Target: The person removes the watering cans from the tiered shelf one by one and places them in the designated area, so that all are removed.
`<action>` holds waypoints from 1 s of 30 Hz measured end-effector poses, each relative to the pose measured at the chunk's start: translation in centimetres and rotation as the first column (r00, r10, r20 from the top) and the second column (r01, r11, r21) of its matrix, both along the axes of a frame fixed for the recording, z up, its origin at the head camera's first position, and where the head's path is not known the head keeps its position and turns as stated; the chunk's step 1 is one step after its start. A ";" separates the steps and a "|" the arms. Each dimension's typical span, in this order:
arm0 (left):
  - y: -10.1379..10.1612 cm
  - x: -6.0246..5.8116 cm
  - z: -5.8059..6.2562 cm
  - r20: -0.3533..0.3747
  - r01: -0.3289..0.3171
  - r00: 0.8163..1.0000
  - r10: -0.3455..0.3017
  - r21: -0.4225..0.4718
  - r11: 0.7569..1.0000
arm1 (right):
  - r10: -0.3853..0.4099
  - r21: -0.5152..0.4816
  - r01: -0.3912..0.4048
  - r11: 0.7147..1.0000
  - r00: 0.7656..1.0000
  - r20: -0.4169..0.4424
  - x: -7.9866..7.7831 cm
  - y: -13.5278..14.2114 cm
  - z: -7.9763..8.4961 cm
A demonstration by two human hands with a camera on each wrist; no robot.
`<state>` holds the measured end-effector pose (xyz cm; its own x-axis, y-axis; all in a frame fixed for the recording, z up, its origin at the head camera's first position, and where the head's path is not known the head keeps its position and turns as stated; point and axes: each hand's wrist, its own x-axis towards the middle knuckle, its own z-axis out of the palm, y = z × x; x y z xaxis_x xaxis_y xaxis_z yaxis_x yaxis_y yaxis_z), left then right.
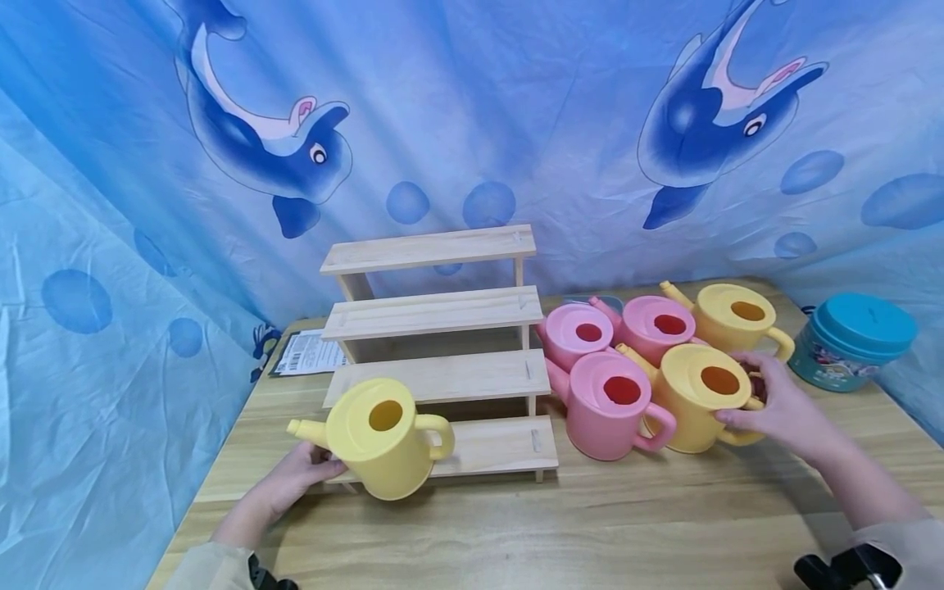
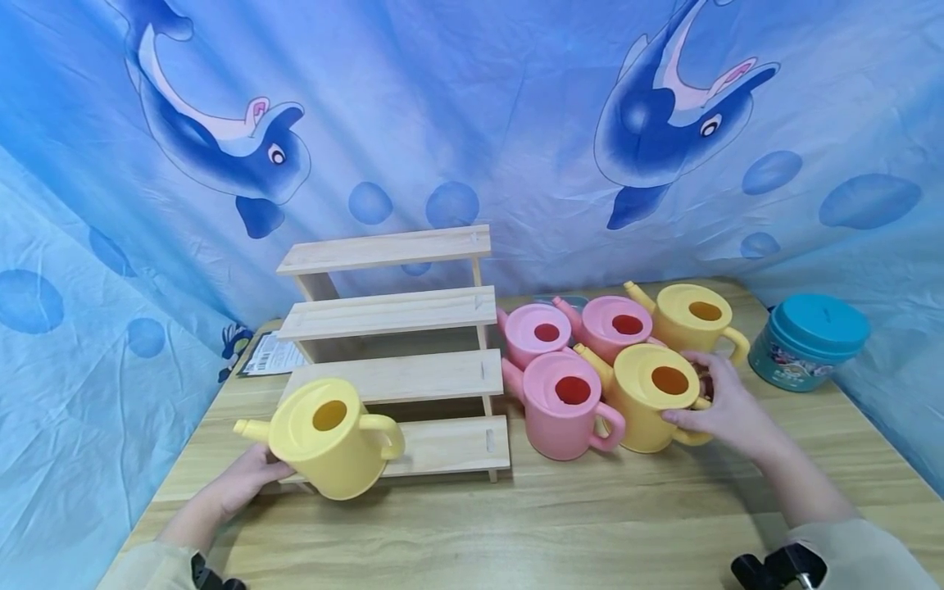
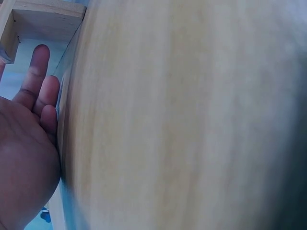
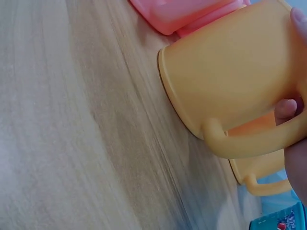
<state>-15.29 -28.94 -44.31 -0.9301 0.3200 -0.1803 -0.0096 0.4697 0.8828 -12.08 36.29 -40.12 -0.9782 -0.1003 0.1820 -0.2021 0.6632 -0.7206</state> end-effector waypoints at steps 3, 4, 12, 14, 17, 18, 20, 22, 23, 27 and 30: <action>-0.1 0.0 0.0 -0.004 -0.002 1.000 0.002 -0.006 1.000 | 0.005 -0.009 -0.005 1.000 1.000 0.027 0.1 -0.1 0.0; -0.1 0.0 0.0 -0.006 -0.001 1.000 0.001 -0.006 1.000 | 0.004 -0.011 -0.004 1.000 0.999 0.033 0.1 -0.1 0.0; -0.1 0.1 0.0 -0.005 0.004 1.000 -0.004 -0.003 1.000 | 0.018 0.005 -0.018 1.000 0.999 -0.035 -0.1 -0.1 0.1; -0.1 0.1 0.0 -0.009 0.007 1.000 -0.007 -0.001 1.000 | 0.028 0.018 -0.027 0.999 0.995 -0.091 -0.3 -0.1 0.5; -0.1 0.0 0.0 -0.014 0.012 1.000 -0.012 0.000 1.000 | 0.023 0.057 -0.015 0.998 0.990 -0.142 -0.6 -0.1 1.3; 0.0 0.0 0.0 -0.015 0.014 1.000 -0.014 0.001 1.000 | 0.017 0.073 -0.006 0.997 0.989 -0.148 -0.8 -0.1 1.7; 0.0 0.0 -0.1 -0.012 0.011 1.000 -0.011 0.003 1.000 | 0.009 0.095 0.004 0.995 0.990 -0.137 -1.1 -0.3 2.6; -0.1 0.0 0.0 -0.009 0.010 1.000 -0.010 0.004 1.000 | 0.004 0.108 0.009 0.994 0.992 -0.123 -1.5 -0.8 3.4; -0.1 0.0 0.0 -0.009 0.009 1.000 -0.009 0.003 1.000 | 0.006 0.110 0.008 0.994 0.993 -0.119 -1.8 -1.1 3.9; -0.1 0.0 -0.1 -0.031 0.021 0.999 -0.021 0.018 1.000 | 0.037 0.114 -0.026 0.993 0.994 -0.100 -2.8 -2.9 5.7; -0.1 -0.1 -0.3 -0.047 0.034 0.998 -0.032 0.030 0.999 | 0.076 0.093 -0.070 0.993 0.995 -0.061 -3.5 -4.5 6.8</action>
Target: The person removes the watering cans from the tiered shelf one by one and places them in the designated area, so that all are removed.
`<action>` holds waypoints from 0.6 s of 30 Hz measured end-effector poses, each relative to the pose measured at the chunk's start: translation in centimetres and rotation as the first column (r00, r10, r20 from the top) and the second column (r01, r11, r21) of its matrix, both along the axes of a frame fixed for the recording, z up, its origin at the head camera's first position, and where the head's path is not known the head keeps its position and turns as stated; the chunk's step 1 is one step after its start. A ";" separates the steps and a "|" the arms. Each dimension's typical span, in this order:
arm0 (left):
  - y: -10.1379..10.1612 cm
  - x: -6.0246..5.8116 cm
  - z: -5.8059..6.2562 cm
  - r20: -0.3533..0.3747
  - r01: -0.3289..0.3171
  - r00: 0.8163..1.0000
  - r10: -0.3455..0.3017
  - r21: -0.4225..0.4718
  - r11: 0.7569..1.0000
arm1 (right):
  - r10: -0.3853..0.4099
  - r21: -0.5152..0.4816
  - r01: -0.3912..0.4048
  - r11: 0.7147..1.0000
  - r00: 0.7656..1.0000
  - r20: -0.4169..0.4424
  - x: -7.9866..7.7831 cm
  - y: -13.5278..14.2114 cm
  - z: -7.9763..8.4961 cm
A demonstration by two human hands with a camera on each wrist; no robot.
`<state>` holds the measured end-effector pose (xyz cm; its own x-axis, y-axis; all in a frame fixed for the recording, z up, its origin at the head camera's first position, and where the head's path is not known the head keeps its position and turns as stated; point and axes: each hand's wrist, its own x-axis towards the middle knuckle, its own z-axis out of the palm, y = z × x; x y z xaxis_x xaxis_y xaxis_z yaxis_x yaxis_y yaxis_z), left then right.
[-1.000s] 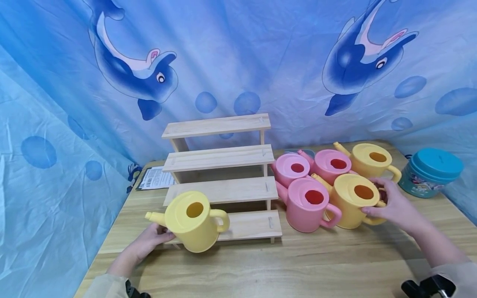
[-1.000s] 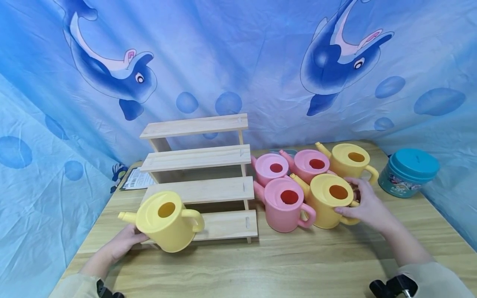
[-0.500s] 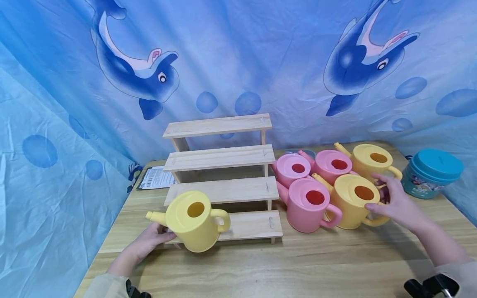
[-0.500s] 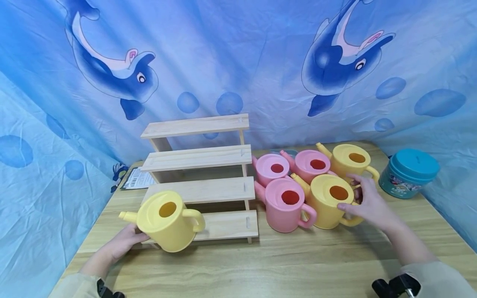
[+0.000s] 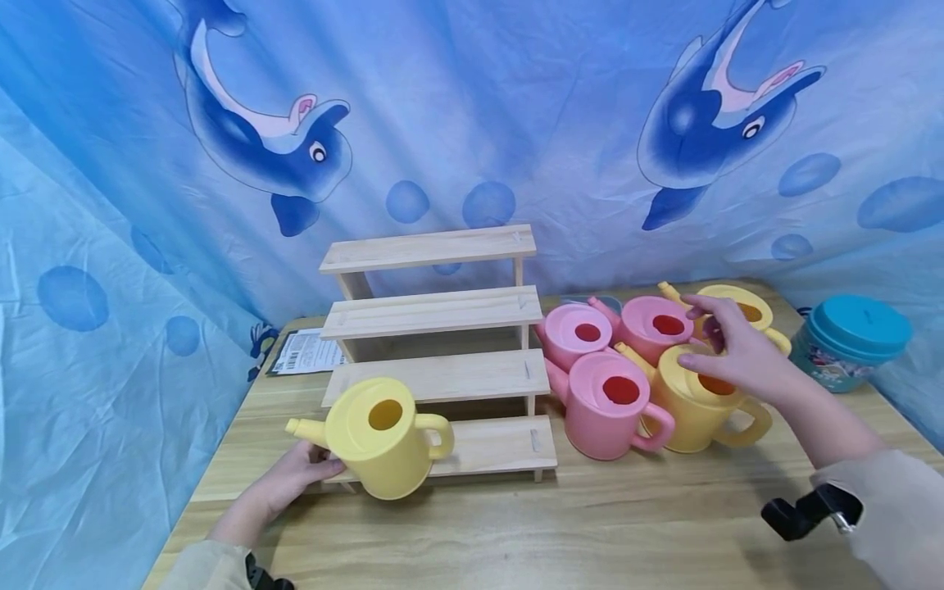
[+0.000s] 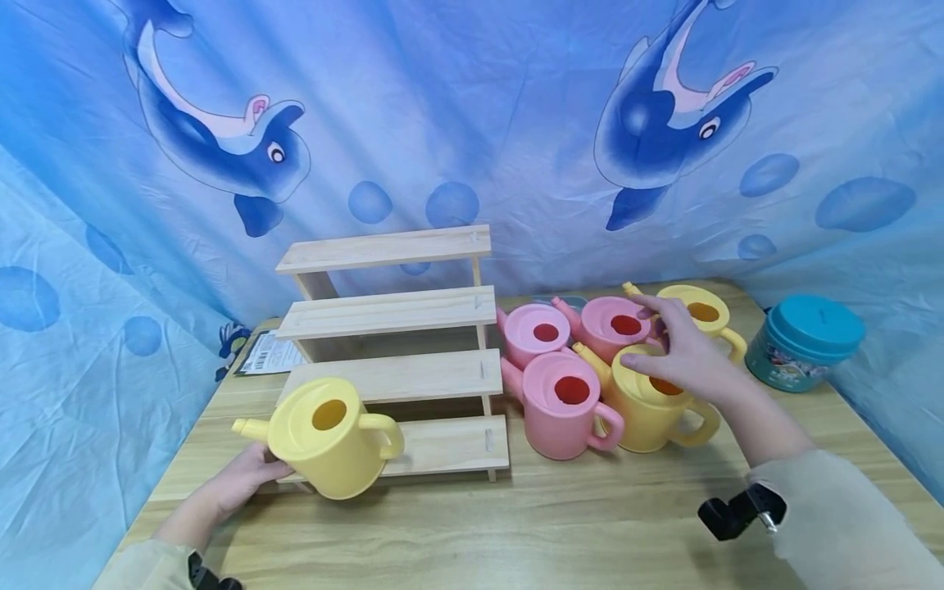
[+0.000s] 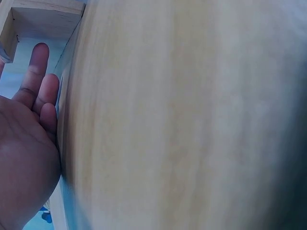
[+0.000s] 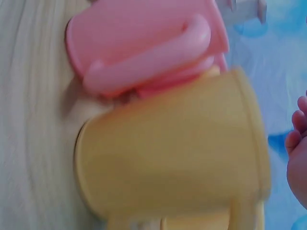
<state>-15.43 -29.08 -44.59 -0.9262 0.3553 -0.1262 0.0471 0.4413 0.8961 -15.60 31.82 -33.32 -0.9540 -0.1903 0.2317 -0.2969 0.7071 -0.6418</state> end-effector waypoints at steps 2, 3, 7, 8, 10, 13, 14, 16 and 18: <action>0.0 -0.1 -0.1 0.002 -0.003 1.000 0.003 0.001 1.000 | 0.023 -0.017 -0.023 1.000 0.999 0.027 -0.4 -1.1 0.6; 0.0 -0.1 -0.1 -0.002 0.002 1.000 -0.002 -0.003 1.000 | 0.034 -0.028 -0.033 0.999 0.999 0.041 -0.6 -1.8 0.9; -0.1 -0.1 -0.1 -0.003 0.006 1.000 -0.006 -0.020 1.000 | 0.123 -0.096 -0.118 0.988 0.991 0.046 -1.7 -5.1 1.7; -0.2 -0.1 0.0 0.000 0.005 1.000 -0.005 -0.023 1.000 | 0.152 -0.113 -0.146 0.983 0.987 0.048 -2.0 -6.0 1.8; -0.2 -0.1 0.1 0.007 0.004 1.000 -0.003 -0.028 1.000 | 0.205 -0.131 -0.198 0.971 0.978 0.044 -2.6 -8.0 2.0; -0.1 -0.1 0.1 0.013 0.003 1.000 -0.003 -0.031 1.000 | 0.260 -0.138 -0.249 0.959 0.963 0.067 -3.1 -10.8 2.2; -0.1 -0.1 0.1 0.014 0.002 1.000 -0.001 -0.031 1.000 | 0.276 -0.136 -0.265 0.955 0.958 0.073 -3.3 -11.7 2.3; -0.1 -0.1 0.1 0.017 -0.001 1.000 0.002 -0.028 1.000 | 0.325 -0.154 -0.310 0.938 0.943 0.079 -3.5 -13.5 2.5; -0.1 -0.1 0.2 0.017 -0.003 1.000 0.004 -0.027 1.000 | 0.373 -0.186 -0.353 0.917 0.924 0.086 -3.7 -15.2 2.7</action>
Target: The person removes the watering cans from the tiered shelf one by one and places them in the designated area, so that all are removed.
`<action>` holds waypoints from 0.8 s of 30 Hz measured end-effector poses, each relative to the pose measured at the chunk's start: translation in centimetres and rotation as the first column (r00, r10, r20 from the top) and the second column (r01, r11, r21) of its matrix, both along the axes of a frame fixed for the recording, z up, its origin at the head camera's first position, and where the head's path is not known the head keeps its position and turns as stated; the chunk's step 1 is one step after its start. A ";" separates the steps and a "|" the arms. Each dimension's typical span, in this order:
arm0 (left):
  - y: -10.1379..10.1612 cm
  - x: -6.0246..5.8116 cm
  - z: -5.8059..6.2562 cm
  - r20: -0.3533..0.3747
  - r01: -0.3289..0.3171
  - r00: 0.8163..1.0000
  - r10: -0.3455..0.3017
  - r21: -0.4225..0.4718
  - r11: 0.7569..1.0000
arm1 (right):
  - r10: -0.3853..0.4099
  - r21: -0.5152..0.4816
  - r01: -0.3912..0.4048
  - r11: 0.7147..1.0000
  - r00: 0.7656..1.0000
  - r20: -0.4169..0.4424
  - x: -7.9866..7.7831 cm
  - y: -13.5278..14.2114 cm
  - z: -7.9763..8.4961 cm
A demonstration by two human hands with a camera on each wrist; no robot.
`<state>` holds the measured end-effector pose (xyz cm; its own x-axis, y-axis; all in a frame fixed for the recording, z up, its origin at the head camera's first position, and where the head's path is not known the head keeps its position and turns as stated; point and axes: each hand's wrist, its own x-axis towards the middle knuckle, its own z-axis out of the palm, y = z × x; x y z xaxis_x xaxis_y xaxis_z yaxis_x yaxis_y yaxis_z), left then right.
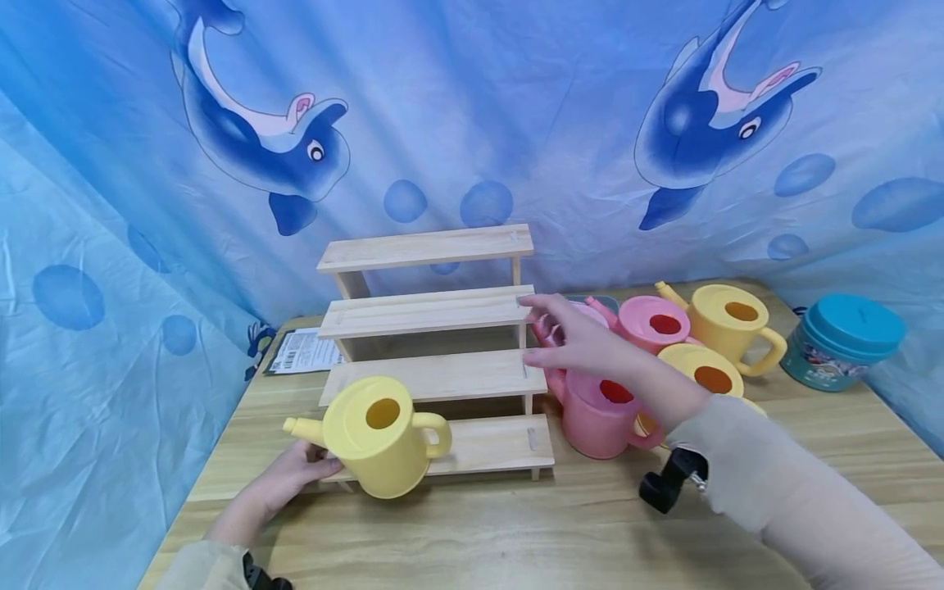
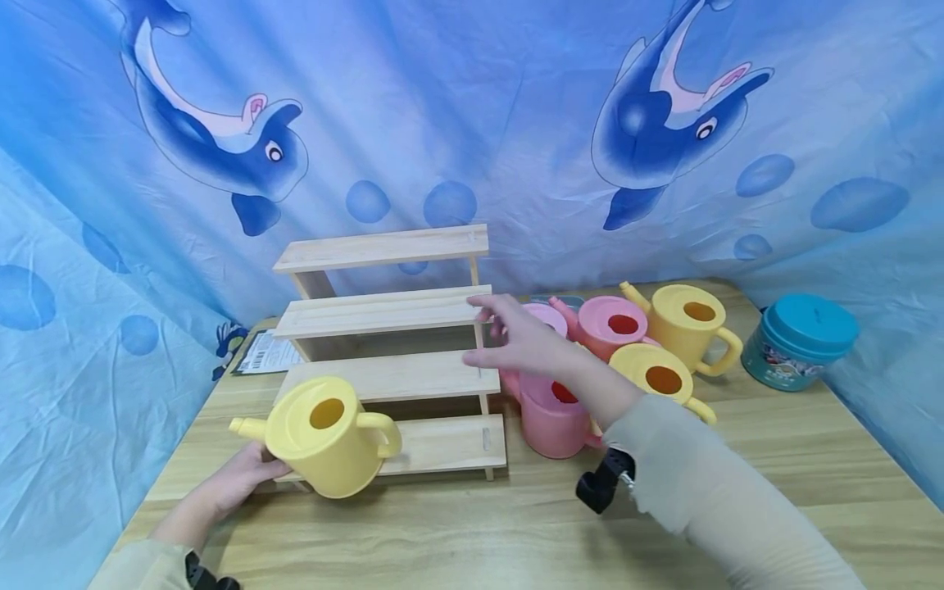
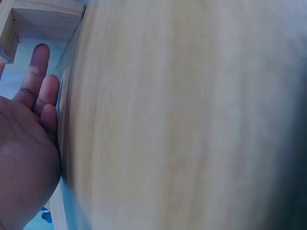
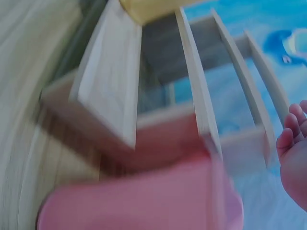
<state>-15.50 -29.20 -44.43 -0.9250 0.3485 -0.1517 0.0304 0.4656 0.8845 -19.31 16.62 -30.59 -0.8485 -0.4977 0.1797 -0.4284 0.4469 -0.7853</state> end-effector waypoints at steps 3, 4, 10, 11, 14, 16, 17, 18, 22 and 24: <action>0.0 0.0 0.0 0.002 0.001 1.000 -0.001 0.004 1.000 | 0.063 -0.043 -0.062 0.997 0.998 0.031 -0.1 -2.2 0.2; 0.1 0.0 0.1 0.001 0.002 1.000 -0.002 0.003 1.000 | 0.080 -0.056 -0.078 0.995 0.996 0.044 0.0 -2.9 0.2; 0.1 -0.1 0.1 -0.005 -0.002 1.000 0.002 -0.006 1.000 | 0.142 -0.073 -0.134 0.988 0.983 0.118 0.4 -6.8 0.0; 0.1 -0.1 0.1 -0.005 -0.002 1.000 0.002 -0.005 1.000 | 0.147 -0.069 -0.139 0.988 0.981 0.127 0.5 -7.3 0.0; 0.1 -0.1 0.1 -0.006 -0.004 1.000 0.004 -0.006 1.000 | 0.161 -0.052 -0.154 0.987 0.975 0.152 0.9 -8.7 -0.2; 0.1 -0.1 0.1 -0.002 -0.007 1.000 0.007 -0.008 1.000 | 0.174 -0.047 -0.169 0.985 0.971 0.162 1.0 -9.4 -0.4; 0.1 0.0 0.1 -0.003 -0.007 1.000 0.007 -0.012 1.000 | 0.179 -0.042 -0.175 0.984 0.970 0.164 1.1 -9.8 -0.5; 0.1 0.0 0.1 -0.002 -0.008 1.000 0.008 -0.012 1.000 | 0.180 -0.035 -0.177 0.984 0.970 0.166 1.2 -10.1 -0.6; 0.0 0.0 0.0 -0.003 -0.007 1.000 0.007 -0.012 1.000 | 0.189 -0.025 -0.187 0.982 0.966 0.179 1.6 -11.3 -1.0; 0.0 0.0 0.0 -0.002 -0.005 1.000 0.005 -0.009 1.000 | 0.183 -0.022 -0.182 0.983 0.966 0.185 1.8 -11.9 -1.2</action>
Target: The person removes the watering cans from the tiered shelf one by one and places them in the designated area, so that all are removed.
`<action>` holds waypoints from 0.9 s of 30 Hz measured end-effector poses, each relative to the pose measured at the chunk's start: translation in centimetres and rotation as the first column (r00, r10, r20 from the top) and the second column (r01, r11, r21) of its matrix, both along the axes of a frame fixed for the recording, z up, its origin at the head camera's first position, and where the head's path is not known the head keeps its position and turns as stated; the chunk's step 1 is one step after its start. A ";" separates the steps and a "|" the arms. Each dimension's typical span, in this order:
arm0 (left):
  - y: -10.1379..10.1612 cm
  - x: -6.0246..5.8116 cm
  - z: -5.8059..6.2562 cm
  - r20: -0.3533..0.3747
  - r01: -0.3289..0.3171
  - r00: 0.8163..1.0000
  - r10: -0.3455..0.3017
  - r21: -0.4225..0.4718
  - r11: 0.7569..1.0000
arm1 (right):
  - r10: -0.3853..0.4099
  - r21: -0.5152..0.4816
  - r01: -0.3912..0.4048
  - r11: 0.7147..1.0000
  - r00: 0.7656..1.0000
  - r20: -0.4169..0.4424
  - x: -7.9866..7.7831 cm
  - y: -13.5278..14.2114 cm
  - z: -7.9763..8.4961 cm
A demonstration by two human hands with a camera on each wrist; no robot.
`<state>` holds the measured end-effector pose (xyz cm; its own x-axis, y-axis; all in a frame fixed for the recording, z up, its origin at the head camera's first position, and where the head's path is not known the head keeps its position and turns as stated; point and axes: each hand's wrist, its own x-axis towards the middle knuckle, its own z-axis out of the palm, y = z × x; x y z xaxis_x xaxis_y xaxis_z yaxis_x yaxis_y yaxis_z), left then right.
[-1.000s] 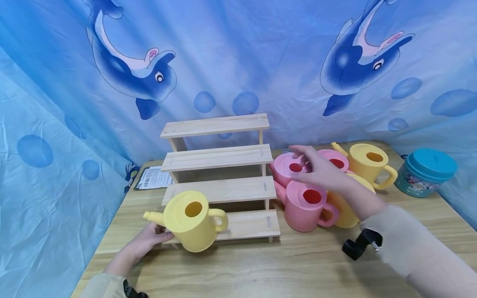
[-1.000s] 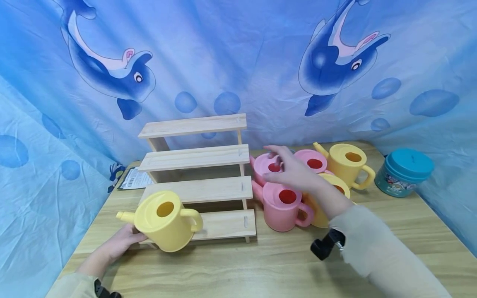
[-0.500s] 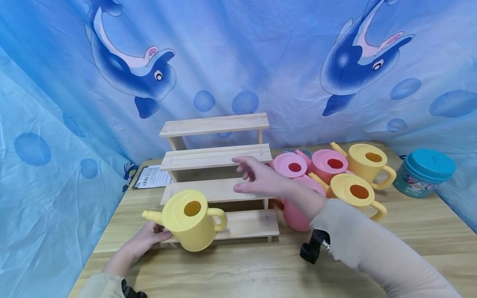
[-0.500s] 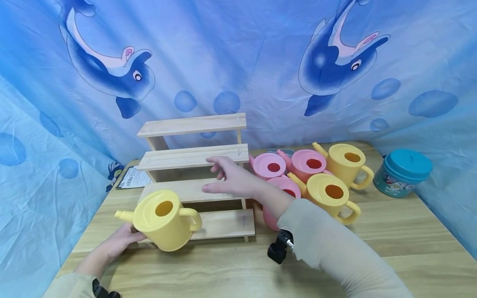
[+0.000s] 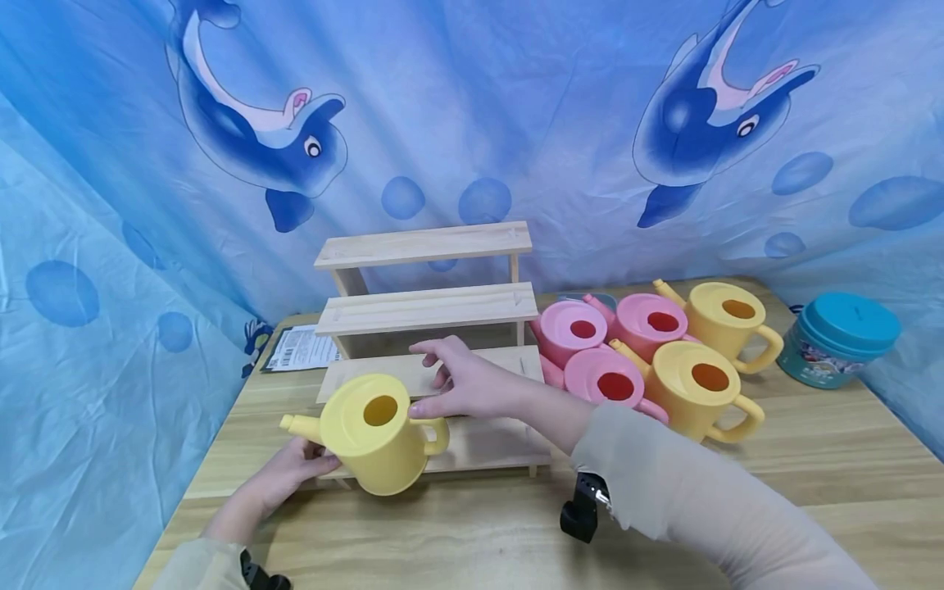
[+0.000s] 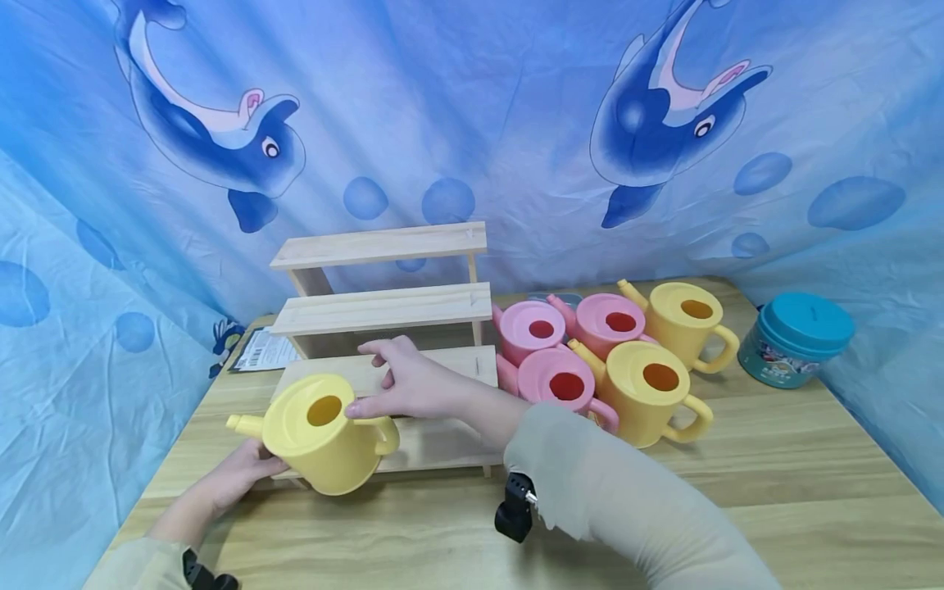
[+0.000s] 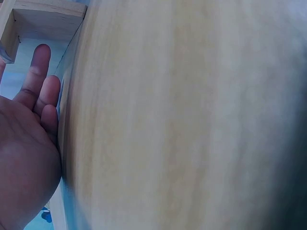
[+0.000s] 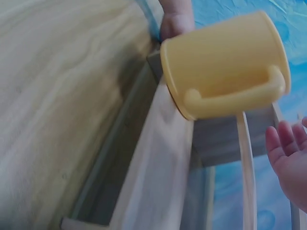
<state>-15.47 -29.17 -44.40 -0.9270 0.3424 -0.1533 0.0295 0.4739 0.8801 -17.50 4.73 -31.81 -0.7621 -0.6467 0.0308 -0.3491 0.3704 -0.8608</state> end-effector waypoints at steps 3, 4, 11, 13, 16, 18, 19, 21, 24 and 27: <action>-0.1 0.0 0.0 0.005 0.004 1.000 -0.004 -0.001 1.000 | -0.004 -0.001 0.004 1.000 1.000 -0.002 0.2 -0.8 -0.3; -0.1 0.0 0.0 0.004 0.004 1.000 -0.004 -0.003 1.000 | -0.005 0.003 0.005 1.000 1.000 -0.008 0.3 -1.1 -0.3; -0.3 -0.2 0.0 -0.005 0.014 1.000 -0.014 -0.013 1.000 | 0.024 0.011 -0.024 1.000 1.000 -0.003 0.4 -2.3 -1.0; -0.3 -0.3 -0.1 -0.001 0.016 1.000 -0.016 -0.015 1.000 | 0.028 0.004 -0.028 1.000 1.000 0.002 0.4 -2.5 -1.3; -0.2 -0.3 0.0 0.008 0.012 1.000 -0.012 -0.014 1.000 | 0.024 -0.003 -0.024 1.000 1.000 0.004 0.6 -2.9 -1.5; -0.2 -0.3 0.0 0.010 0.006 1.000 -0.005 -0.015 1.000 | 0.014 0.003 -0.014 1.000 1.000 0.001 0.8 -3.0 -1.5; -0.2 -0.3 0.0 0.011 0.003 1.000 -0.002 -0.014 1.000 | 0.009 0.006 -0.009 1.000 1.000 0.001 0.8 -3.1 -1.5; -0.2 -0.2 0.0 0.010 0.000 1.000 0.000 -0.014 1.000 | 0.000 0.011 0.000 1.000 1.000 0.002 1.0 -3.2 -1.4; -0.2 -0.2 0.0 0.017 -0.002 1.000 0.002 -0.009 1.000 | -0.007 0.011 0.007 1.000 1.000 0.018 1.1 -3.2 -1.5; -0.1 -0.2 0.0 0.023 -0.005 1.000 0.005 -0.006 1.000 | -0.013 0.006 0.013 1.000 0.999 0.035 1.2 -3.0 -1.6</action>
